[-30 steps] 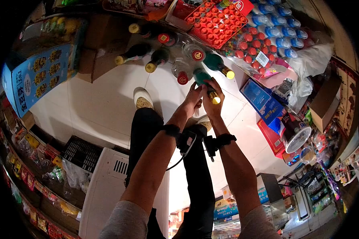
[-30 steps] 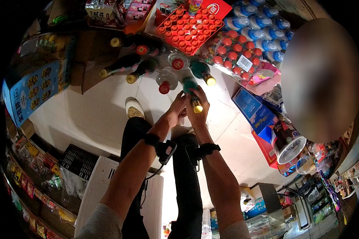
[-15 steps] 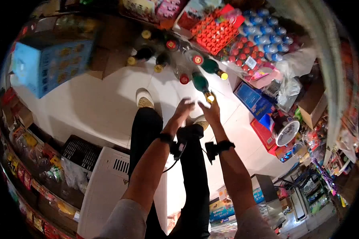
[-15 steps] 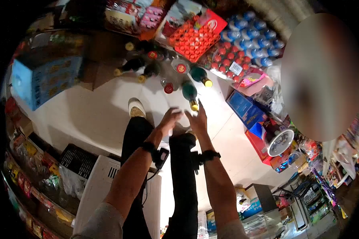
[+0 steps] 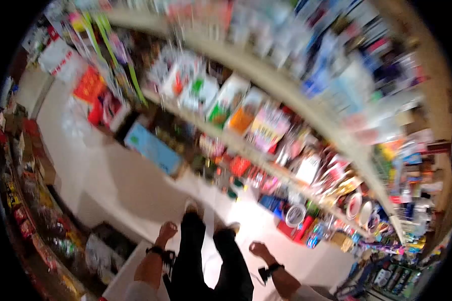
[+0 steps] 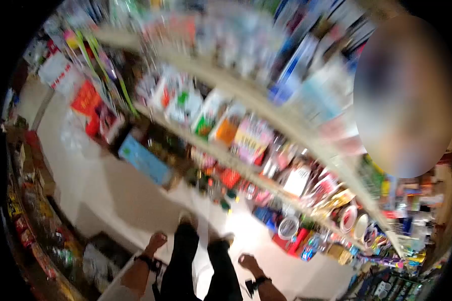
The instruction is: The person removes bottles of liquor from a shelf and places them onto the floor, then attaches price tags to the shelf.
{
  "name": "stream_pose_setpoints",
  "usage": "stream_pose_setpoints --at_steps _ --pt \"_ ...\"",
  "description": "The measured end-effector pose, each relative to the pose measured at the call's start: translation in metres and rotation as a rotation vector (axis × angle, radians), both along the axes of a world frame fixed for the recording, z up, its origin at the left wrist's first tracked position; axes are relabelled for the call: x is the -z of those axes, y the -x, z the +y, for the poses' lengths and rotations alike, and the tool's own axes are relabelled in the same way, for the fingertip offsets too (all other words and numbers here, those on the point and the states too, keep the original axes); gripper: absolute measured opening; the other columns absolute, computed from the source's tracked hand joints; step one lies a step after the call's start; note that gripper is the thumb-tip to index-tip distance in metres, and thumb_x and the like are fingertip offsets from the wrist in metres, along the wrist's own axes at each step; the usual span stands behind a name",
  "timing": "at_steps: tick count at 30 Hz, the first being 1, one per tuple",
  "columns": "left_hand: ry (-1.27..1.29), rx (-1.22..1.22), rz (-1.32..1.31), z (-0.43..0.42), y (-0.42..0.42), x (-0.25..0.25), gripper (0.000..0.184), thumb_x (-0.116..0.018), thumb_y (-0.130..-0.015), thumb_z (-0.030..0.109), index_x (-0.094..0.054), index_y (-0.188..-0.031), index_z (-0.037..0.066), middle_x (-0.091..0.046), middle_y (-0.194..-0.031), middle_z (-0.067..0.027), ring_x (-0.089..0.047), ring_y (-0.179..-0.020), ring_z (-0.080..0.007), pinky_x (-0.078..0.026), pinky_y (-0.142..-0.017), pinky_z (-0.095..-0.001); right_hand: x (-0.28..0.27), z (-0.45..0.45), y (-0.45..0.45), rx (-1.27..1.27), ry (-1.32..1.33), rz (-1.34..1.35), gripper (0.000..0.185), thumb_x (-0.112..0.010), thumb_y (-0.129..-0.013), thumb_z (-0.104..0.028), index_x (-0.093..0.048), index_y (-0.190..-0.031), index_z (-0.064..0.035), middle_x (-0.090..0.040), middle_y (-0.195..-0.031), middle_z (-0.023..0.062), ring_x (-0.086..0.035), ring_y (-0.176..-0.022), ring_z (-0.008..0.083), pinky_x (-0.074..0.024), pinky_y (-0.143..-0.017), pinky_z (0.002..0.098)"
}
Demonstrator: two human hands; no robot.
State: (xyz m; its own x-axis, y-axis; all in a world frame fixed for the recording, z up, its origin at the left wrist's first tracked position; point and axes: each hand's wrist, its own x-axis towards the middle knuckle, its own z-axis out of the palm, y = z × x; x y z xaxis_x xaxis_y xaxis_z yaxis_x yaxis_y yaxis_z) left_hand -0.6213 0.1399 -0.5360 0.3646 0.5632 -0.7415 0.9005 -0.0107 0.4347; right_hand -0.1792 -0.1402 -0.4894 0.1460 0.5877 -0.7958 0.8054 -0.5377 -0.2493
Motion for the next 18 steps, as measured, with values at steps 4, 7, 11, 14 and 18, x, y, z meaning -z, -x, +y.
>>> stream_pose_setpoints --at_steps 4,7,11,14,18 --pt "-0.051 -0.15 -0.071 0.095 -0.044 -0.173 0.019 -0.061 -0.096 0.027 -0.069 -0.104 0.012 -0.07 -0.099 -0.0128 -0.068 -0.093 -0.0315 -0.055 -0.082 -0.0477 -0.156 0.092 -0.019 0.232 -0.188 0.347 0.012 -0.067 -0.086 -0.015 -0.07 -0.097 -0.012 -0.072 -0.08 0.0091 -0.07 -0.062 0.0187 -0.0587 -0.061 0.0396" --pt "-0.301 -0.152 -0.308 0.142 -0.078 -0.268 0.019 -0.06 -0.097 0.027 -0.069 -0.106 0.013 -0.071 -0.099 -0.0127 -0.068 -0.092 -0.0333 -0.055 -0.081 -0.0483 -0.248 0.169 -0.01 -0.139 -0.517 0.032 0.015 -0.062 -0.085 -0.015 -0.071 -0.095 -0.0085 -0.074 -0.089 0.012 -0.073 -0.08 0.029 -0.058 -0.074 0.0425" --pt "-0.747 -0.059 -0.801 0.198 -0.126 -0.403 0.021 -0.063 -0.095 0.021 -0.066 -0.109 0.006 -0.07 -0.105 -0.0177 -0.068 -0.093 -0.0392 -0.054 -0.081 -0.0484 -0.485 0.267 0.028 -0.144 -0.79 0.019 0.014 -0.061 -0.086 -0.013 -0.066 -0.098 -0.0056 -0.07 -0.095 0.0173 -0.067 -0.09 0.0375 -0.0547 -0.078 0.0467" --pt "-0.886 -0.011 -0.952 0.229 -0.17 -0.577 0.025 -0.065 -0.091 0.009 -0.062 -0.115 0.002 -0.069 -0.11 -0.0198 -0.066 -0.103 -0.0397 -0.054 -0.085 -0.0459 -0.627 0.304 0.031 -0.158 -0.96 0.01 0.023 -0.067 -0.084 -0.009 -0.065 -0.106 -0.0019 -0.069 -0.099 0.0166 -0.068 -0.091 0.0366 -0.0549 -0.079 0.0448" --pt "-1.179 0.145 -1.184 0.258 -0.223 -0.742 0.056 -0.066 -0.09 0.01 -0.046 -0.141 0.002 -0.053 -0.143 -0.0202 -0.062 -0.117 -0.0407 -0.052 -0.096 -0.0449 -0.786 0.342 0.036 -0.111 -1.369 -0.13 0.018 -0.066 -0.083 -0.003 -0.063 -0.101 -0.0016 -0.069 -0.098 0.015 -0.068 -0.095 0.0305 -0.0544 -0.084 0.0388"
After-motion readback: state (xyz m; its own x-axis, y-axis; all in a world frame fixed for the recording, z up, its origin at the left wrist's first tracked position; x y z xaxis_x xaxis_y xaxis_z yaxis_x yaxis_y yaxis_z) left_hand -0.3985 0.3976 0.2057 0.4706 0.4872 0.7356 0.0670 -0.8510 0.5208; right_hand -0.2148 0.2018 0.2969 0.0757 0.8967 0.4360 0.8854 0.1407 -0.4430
